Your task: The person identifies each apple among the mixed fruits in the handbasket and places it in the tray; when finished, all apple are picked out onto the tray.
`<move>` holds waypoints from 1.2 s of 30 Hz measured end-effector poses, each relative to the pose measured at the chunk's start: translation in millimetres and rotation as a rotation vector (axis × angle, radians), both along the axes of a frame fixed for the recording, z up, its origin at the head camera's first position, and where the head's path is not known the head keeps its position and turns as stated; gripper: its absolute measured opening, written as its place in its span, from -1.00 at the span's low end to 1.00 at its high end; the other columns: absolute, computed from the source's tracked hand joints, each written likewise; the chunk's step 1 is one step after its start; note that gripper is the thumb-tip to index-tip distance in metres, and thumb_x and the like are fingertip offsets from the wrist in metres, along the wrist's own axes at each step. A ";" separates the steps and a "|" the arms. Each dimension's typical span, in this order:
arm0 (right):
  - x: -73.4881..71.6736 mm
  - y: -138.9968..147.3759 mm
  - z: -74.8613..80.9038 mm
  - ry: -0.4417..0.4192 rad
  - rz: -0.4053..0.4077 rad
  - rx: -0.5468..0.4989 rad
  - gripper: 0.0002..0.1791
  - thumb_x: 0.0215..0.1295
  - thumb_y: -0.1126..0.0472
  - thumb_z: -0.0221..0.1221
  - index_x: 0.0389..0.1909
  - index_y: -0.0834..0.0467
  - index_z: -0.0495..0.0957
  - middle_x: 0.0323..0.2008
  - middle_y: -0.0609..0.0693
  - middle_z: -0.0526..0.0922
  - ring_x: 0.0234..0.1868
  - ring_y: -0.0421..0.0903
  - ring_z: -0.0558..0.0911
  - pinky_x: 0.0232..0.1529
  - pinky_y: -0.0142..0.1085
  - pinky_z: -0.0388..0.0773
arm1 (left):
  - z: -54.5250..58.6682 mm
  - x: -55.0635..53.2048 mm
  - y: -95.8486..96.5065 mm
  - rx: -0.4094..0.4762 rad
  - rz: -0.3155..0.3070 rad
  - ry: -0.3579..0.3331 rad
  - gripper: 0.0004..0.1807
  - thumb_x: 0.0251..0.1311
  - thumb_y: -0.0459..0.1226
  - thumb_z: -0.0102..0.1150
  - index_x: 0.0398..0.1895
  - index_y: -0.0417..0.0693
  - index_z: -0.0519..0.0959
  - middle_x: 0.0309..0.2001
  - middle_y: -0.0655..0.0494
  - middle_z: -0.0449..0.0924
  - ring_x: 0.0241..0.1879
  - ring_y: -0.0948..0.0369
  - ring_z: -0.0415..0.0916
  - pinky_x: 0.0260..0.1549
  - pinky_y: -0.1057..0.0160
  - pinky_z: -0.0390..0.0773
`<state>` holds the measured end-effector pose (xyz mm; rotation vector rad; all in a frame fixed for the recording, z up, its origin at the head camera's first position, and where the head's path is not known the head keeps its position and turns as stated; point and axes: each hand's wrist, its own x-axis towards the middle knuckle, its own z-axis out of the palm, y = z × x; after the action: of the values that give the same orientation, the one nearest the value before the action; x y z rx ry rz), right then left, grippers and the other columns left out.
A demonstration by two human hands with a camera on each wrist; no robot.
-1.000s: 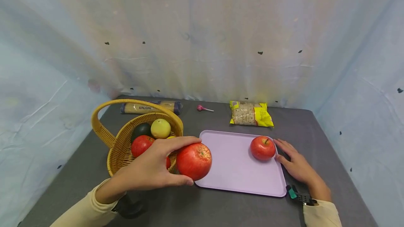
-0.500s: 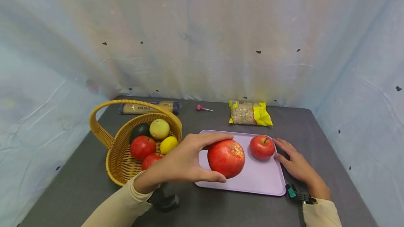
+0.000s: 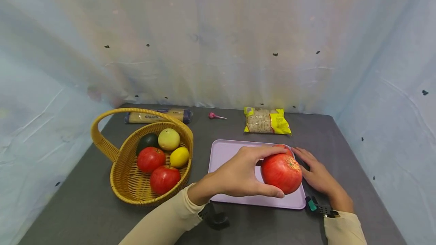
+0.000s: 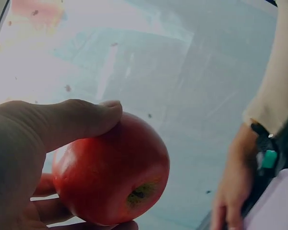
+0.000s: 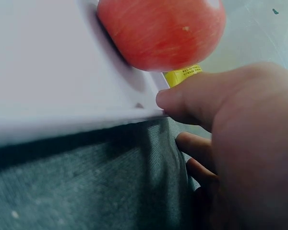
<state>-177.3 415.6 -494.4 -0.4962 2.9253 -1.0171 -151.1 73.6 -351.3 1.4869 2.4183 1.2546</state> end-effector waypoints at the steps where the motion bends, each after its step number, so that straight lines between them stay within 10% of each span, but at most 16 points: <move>1: -0.6 -0.1 0.1 0.014 0.011 -0.001 -0.06 0.42 0.11 0.42 0.72 0.15 0.22 0.61 0.38 0.29 0.46 0.52 0.36 0.21 0.67 0.41 | -3.2 -0.2 3.2 -0.007 0.002 -0.008 -0.08 0.16 0.03 0.67 0.57 0.07 0.47 0.34 0.25 0.62 0.18 0.51 0.52 0.10 0.67 0.48; 20: -4.1 -0.3 7.2 -0.030 -0.021 0.029 -0.29 0.63 0.14 0.20 0.69 0.15 0.26 0.62 0.44 0.26 0.55 0.62 0.23 0.26 0.74 0.20 | -71.3 -23.0 40.0 -0.253 0.105 -0.211 -0.08 0.15 0.08 0.65 0.57 0.21 0.45 0.28 0.33 0.66 0.16 0.36 0.54 -0.01 0.53 0.55; 36: -0.8 -1.8 1.1 -0.078 -0.046 0.028 -0.26 0.65 0.09 0.19 0.71 0.18 0.22 0.63 0.47 0.21 0.56 0.64 0.21 0.27 0.73 0.19 | -118.3 -19.5 59.3 -0.213 0.148 -0.310 -0.11 0.24 -0.02 0.61 0.56 0.09 0.34 0.26 0.28 0.62 0.16 0.43 0.57 0.20 0.47 0.53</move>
<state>-178.1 413.8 -493.2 -0.3808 2.8901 -0.9758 -170.6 132.8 -469.6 0.9937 2.3951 1.1111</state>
